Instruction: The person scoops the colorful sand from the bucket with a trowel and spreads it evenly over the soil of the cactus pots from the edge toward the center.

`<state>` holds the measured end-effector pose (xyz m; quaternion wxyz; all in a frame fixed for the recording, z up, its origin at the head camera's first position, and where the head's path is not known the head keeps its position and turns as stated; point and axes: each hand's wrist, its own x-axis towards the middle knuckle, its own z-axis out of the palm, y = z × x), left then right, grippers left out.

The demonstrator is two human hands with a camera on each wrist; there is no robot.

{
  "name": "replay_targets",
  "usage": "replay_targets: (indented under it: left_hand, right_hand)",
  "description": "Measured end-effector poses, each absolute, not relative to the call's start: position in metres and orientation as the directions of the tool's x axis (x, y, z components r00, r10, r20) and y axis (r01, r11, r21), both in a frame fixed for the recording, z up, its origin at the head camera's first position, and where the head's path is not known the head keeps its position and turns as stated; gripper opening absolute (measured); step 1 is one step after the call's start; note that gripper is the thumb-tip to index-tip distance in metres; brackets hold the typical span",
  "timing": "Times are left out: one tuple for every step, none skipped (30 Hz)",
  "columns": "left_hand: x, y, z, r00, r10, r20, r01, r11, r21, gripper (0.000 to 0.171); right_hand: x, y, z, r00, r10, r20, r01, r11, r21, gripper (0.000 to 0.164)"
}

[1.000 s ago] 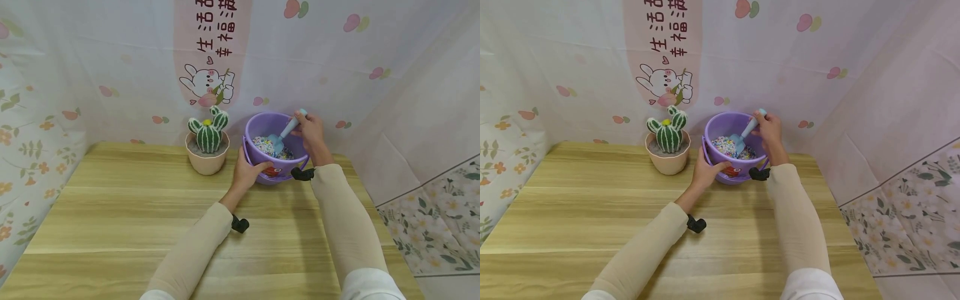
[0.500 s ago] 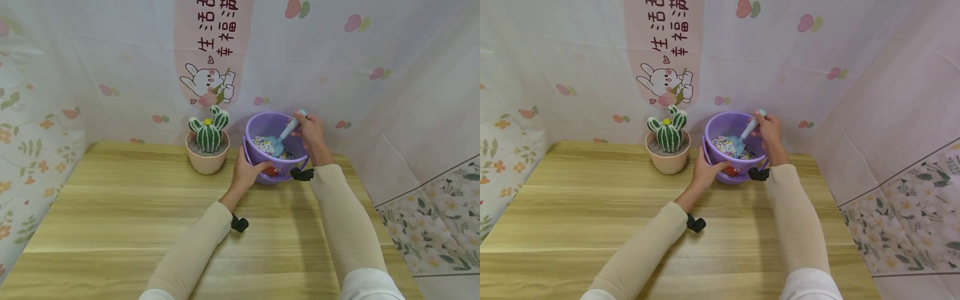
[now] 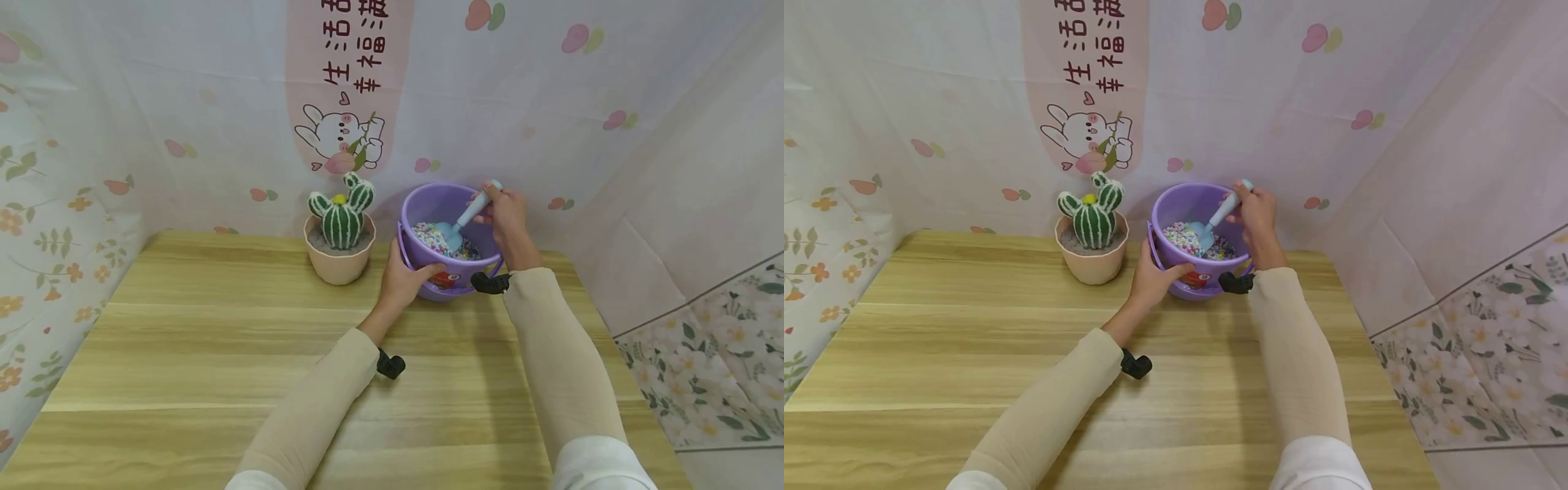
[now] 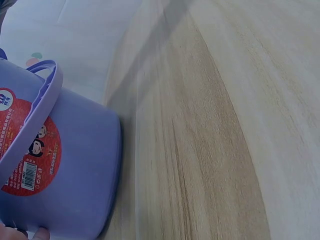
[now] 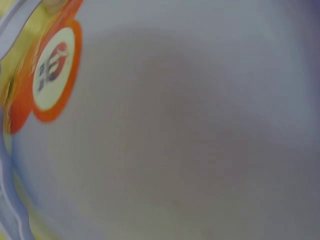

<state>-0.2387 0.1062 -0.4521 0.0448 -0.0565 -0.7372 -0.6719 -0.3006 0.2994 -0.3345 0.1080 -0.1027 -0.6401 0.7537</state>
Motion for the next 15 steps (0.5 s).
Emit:
replay_targets:
  left_hand:
    - [-0.2389, 0.1061, -0.4521, -0.99, 0.022, 0.143, 0.144, 0.093, 0.985, 0.111]
    - [-0.2391, 0.106, -0.452, -0.989, 0.023, 0.143, 0.145, 0.095, 0.985, 0.111]
    - [-0.239, 0.1059, -0.4519, -0.99, 0.024, 0.141, 0.143, 0.098, 0.985, 0.112]
    - [-0.2388, 0.1059, -0.4518, -0.99, 0.025, 0.141, 0.142, 0.099, 0.985, 0.112]
    - [-0.2386, 0.1058, -0.4517, -0.99, 0.027, 0.138, 0.14, 0.103, 0.985, 0.112]
    - [-0.2386, 0.1058, -0.4518, -0.99, 0.028, 0.136, 0.139, 0.108, 0.984, 0.112]
    - [-0.2385, 0.1056, -0.4516, -0.99, 0.03, 0.135, 0.138, 0.108, 0.985, 0.112]
    - [-0.2383, 0.1055, -0.4514, -0.99, 0.031, 0.134, 0.137, 0.11, 0.984, 0.112]
    - [-0.2381, 0.1054, -0.4514, -0.99, 0.031, 0.135, 0.138, 0.112, 0.984, 0.112]
    - [-0.2382, 0.1052, -0.4512, -0.99, 0.032, 0.136, 0.139, 0.114, 0.984, 0.112]
    - [-0.2382, 0.1051, -0.451, -0.99, 0.032, 0.136, 0.138, 0.117, 0.983, 0.112]
    - [-0.2383, 0.105, -0.451, -0.99, 0.032, 0.137, 0.14, 0.118, 0.983, 0.112]
    - [-0.2383, 0.1046, -0.4507, -0.99, 0.032, 0.137, 0.14, 0.117, 0.983, 0.113]
    - [-0.2383, 0.1044, -0.4507, -0.99, 0.031, 0.136, 0.139, 0.119, 0.983, 0.113]
    - [-0.2387, 0.1041, -0.4511, -0.99, 0.029, 0.138, 0.141, 0.122, 0.982, 0.113]
  right_hand:
    - [-0.3009, 0.2991, -0.3341, -0.955, 0.295, -0.019, -0.029, -0.159, -0.987, 0.035]
    - [-0.3011, 0.2988, -0.3339, -0.954, 0.299, -0.023, -0.028, -0.165, -0.986, 0.035]
    - [-0.3012, 0.2985, -0.3336, -0.953, 0.302, -0.028, -0.026, -0.171, -0.985, 0.035]
    - [-0.3013, 0.2982, -0.3333, -0.952, 0.304, -0.032, -0.023, -0.174, -0.984, 0.035]
    - [-0.3013, 0.298, -0.333, -0.951, 0.307, -0.038, -0.017, -0.175, -0.984, 0.035]
    - [-0.3012, 0.2978, -0.3324, -0.95, 0.308, -0.044, -0.012, -0.178, -0.984, 0.034]
    - [-0.3012, 0.2977, -0.3319, -0.949, 0.312, -0.051, -0.007, -0.184, -0.983, 0.033]
    - [-0.3013, 0.2978, -0.3312, -0.948, 0.312, -0.061, 0.0, -0.192, -0.981, 0.031]
    - [-0.3014, 0.2979, -0.3304, -0.947, 0.313, -0.07, 0.008, -0.196, -0.981, 0.029]
    - [-0.3015, 0.2981, -0.3295, -0.946, 0.314, -0.077, 0.013, -0.202, -0.979, 0.028]
    - [-0.3017, 0.2983, -0.3286, -0.945, 0.314, -0.086, 0.019, -0.211, -0.977, 0.026]
    - [-0.3019, 0.2984, -0.3276, -0.946, 0.312, -0.093, 0.024, -0.218, -0.976, 0.025]
    - [-0.3021, 0.2985, -0.3266, -0.945, 0.31, -0.101, 0.031, -0.223, -0.974, 0.024]
    - [-0.3022, 0.2984, -0.3256, -0.946, 0.307, -0.109, 0.037, -0.23, -0.972, 0.024]
    - [-0.3025, 0.2984, -0.3249, -0.946, 0.304, -0.113, 0.041, -0.233, -0.972, 0.024]
